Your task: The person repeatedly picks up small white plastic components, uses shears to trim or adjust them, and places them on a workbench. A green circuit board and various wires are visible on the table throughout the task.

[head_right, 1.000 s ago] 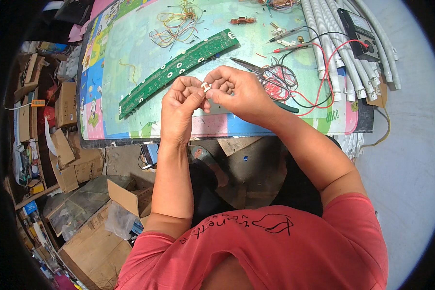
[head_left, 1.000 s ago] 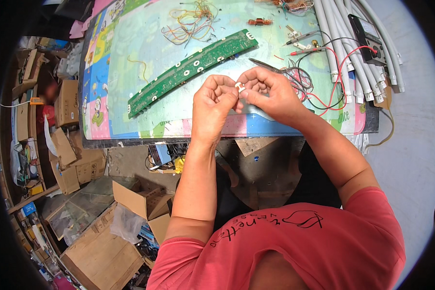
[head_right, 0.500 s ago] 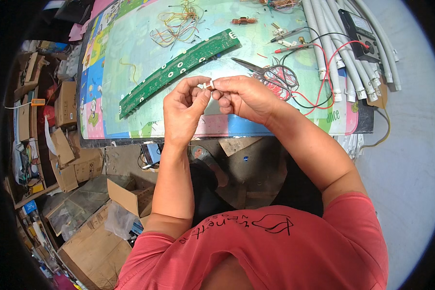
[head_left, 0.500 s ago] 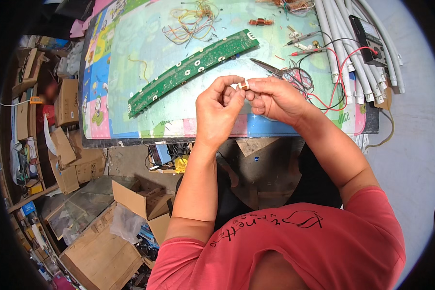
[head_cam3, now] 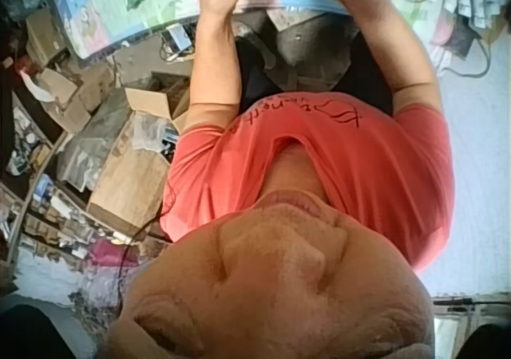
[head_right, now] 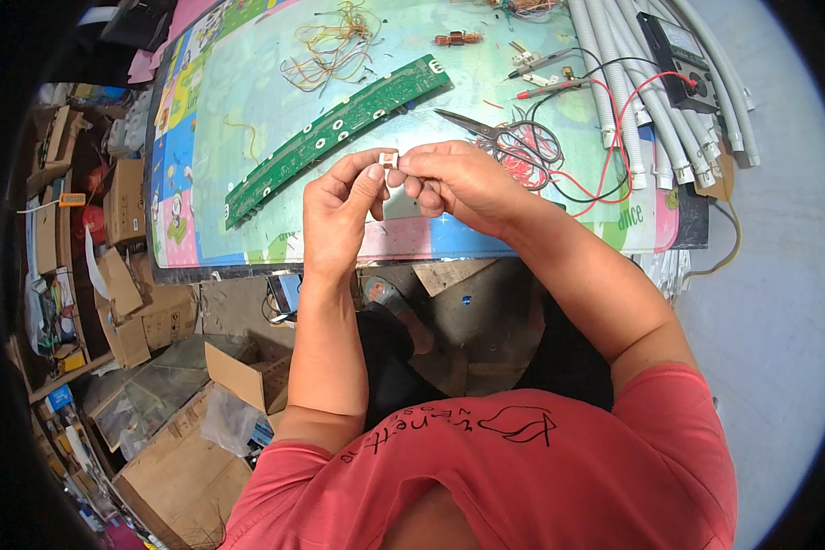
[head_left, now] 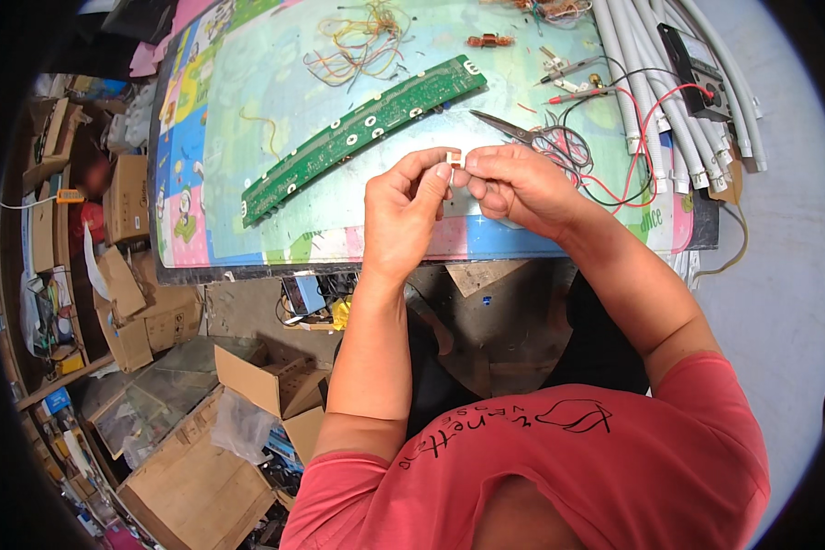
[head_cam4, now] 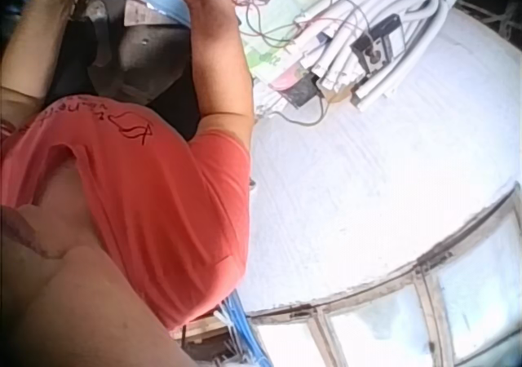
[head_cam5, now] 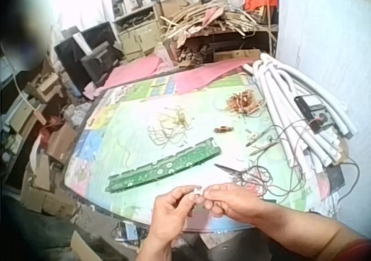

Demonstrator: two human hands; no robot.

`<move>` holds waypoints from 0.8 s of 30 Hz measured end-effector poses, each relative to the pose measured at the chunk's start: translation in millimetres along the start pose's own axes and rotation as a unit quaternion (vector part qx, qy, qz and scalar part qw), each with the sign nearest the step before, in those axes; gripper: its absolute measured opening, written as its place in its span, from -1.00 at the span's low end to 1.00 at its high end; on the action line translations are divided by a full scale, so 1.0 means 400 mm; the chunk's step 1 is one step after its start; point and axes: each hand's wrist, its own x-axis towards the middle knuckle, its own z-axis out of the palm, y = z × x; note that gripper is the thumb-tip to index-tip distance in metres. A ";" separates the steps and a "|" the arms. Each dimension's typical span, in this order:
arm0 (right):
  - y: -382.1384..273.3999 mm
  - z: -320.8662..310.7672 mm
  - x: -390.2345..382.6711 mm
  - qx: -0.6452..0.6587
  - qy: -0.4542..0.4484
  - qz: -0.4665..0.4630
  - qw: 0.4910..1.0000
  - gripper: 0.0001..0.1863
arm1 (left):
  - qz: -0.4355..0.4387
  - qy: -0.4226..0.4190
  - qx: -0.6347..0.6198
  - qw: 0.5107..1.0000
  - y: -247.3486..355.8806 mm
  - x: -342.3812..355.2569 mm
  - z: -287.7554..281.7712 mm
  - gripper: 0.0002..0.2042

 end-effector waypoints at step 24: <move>-0.012 0.032 -0.012 -0.426 0.111 -0.278 0.853 -0.80 | -0.046 0.003 -0.020 0.999 0.000 0.001 -0.005 -0.79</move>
